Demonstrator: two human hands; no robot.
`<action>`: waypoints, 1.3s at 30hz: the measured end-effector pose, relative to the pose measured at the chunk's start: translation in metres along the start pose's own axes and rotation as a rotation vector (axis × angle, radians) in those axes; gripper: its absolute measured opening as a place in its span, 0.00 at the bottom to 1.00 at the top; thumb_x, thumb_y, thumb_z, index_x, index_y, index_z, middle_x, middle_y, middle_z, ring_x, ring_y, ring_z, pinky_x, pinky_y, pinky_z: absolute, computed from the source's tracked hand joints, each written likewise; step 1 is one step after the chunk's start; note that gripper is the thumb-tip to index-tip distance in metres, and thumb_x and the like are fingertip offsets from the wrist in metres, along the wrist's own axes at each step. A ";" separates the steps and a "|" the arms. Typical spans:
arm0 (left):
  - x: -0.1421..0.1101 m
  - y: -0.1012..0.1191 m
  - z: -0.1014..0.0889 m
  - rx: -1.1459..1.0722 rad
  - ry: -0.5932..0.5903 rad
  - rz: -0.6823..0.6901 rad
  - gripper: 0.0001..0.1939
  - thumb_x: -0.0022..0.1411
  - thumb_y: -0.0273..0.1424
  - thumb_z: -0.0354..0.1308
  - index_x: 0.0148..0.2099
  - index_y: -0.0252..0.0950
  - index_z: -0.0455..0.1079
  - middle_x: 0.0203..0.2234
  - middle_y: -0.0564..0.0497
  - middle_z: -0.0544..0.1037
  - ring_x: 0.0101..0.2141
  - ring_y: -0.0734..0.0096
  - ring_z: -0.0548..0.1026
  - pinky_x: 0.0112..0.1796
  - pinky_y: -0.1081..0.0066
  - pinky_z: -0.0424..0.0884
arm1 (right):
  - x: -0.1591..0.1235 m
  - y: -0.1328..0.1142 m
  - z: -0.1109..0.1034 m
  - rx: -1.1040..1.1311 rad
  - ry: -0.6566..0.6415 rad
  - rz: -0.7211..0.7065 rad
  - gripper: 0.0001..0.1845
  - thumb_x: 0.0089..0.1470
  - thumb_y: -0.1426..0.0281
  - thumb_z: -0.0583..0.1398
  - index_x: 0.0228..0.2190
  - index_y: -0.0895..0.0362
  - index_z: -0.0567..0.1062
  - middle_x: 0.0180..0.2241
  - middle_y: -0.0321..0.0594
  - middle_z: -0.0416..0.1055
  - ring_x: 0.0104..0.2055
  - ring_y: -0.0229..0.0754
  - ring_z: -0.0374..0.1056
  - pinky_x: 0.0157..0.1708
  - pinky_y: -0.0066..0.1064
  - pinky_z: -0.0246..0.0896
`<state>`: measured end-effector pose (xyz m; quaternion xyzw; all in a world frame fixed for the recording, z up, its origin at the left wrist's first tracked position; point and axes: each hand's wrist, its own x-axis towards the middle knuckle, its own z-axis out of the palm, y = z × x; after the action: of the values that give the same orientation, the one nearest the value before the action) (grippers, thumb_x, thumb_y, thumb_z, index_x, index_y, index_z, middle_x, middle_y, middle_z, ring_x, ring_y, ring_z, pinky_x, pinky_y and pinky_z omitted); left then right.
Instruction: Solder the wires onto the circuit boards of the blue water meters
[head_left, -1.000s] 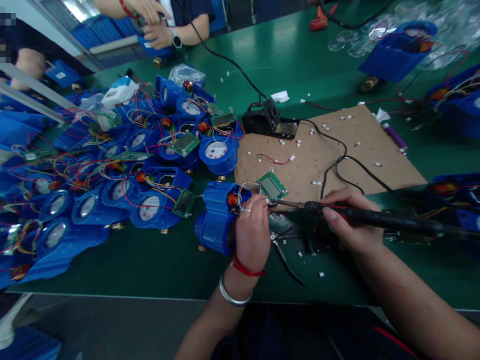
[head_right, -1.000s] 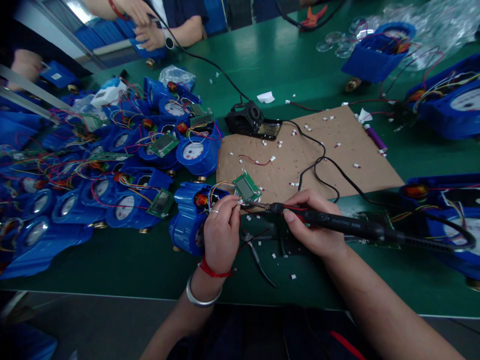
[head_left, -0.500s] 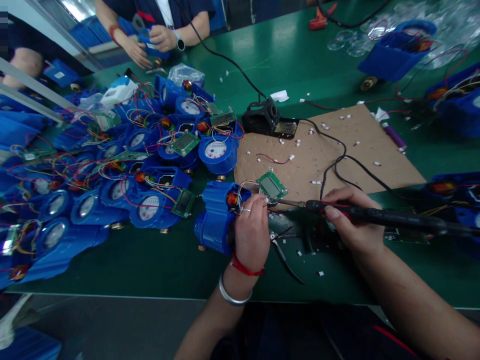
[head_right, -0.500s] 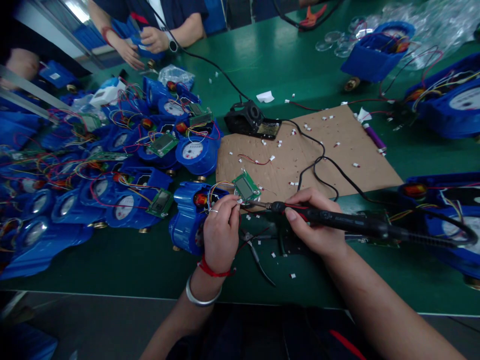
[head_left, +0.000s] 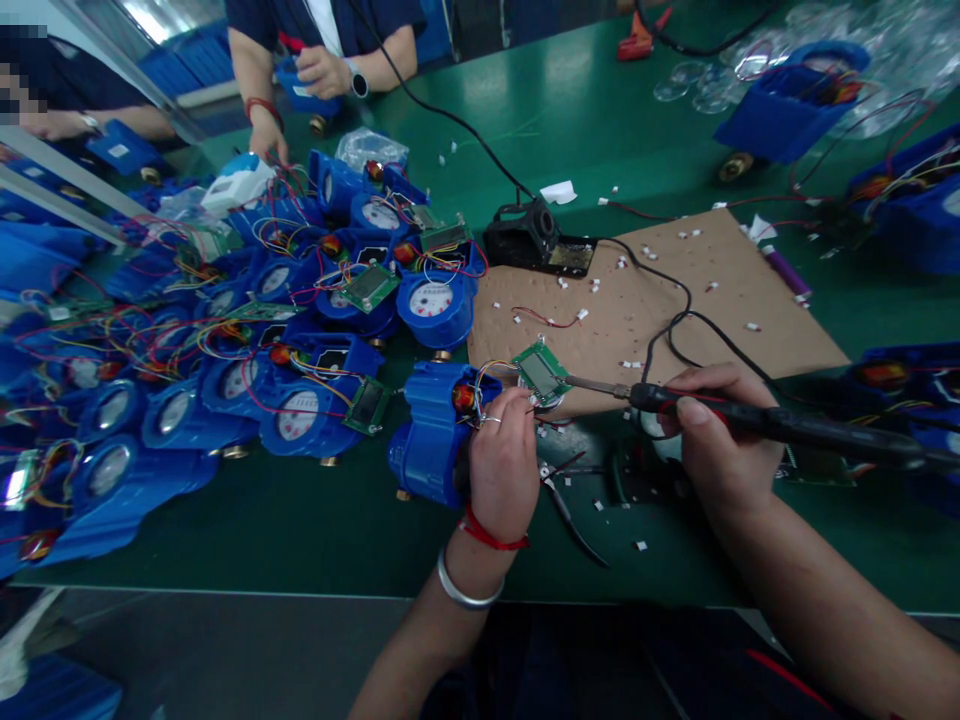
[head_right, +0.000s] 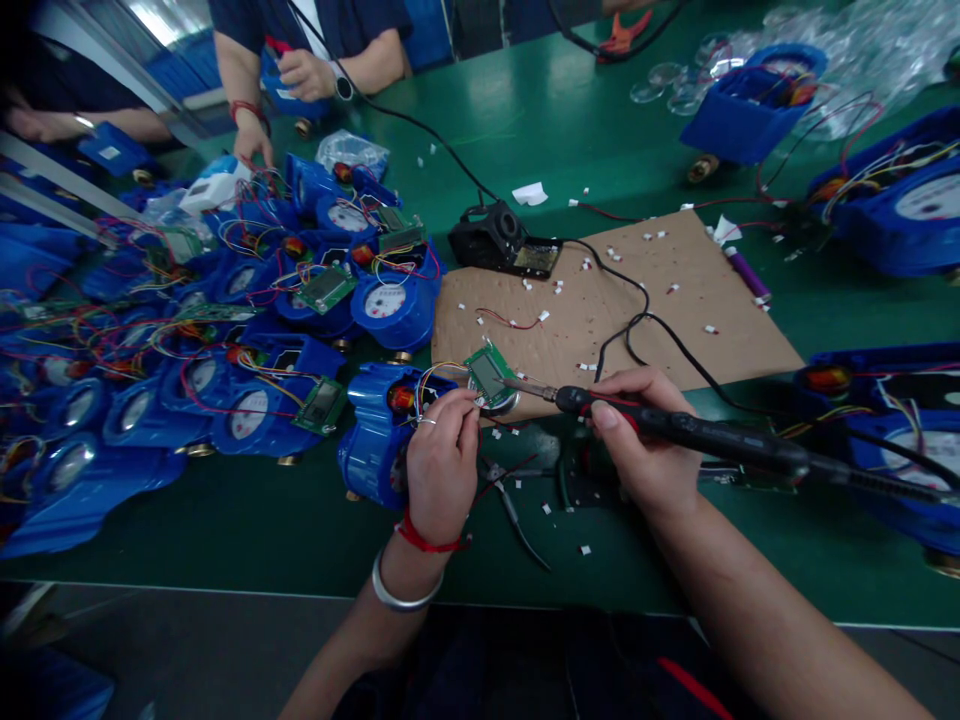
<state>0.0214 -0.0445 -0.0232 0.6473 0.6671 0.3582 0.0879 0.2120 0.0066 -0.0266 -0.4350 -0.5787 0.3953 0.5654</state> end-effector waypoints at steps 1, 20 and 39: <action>0.000 0.000 0.000 -0.001 -0.001 0.000 0.08 0.65 0.21 0.49 0.43 0.32 0.68 0.42 0.46 0.74 0.46 0.69 0.71 0.49 0.65 0.71 | 0.001 0.000 0.001 0.041 0.024 -0.006 0.07 0.49 0.66 0.63 0.31 0.56 0.73 0.27 0.37 0.68 0.20 0.37 0.63 0.17 0.31 0.55; -0.005 0.002 0.001 -0.037 0.034 -0.025 0.11 0.64 0.23 0.49 0.48 0.33 0.65 0.43 0.43 0.74 0.43 0.66 0.73 0.43 0.65 0.72 | 0.004 0.002 0.003 0.087 0.049 0.015 0.05 0.51 0.65 0.64 0.31 0.51 0.75 0.24 0.36 0.69 0.19 0.38 0.62 0.16 0.33 0.56; -0.005 0.002 0.006 -0.035 0.096 0.020 0.07 0.63 0.24 0.52 0.39 0.33 0.71 0.42 0.45 0.73 0.44 0.67 0.71 0.47 0.61 0.70 | 0.003 0.000 -0.001 0.044 -0.007 0.049 0.04 0.51 0.64 0.63 0.32 0.48 0.75 0.23 0.37 0.69 0.20 0.42 0.63 0.17 0.37 0.57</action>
<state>0.0269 -0.0472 -0.0285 0.6343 0.6578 0.4012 0.0635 0.2131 0.0097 -0.0251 -0.4352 -0.5609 0.4232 0.5629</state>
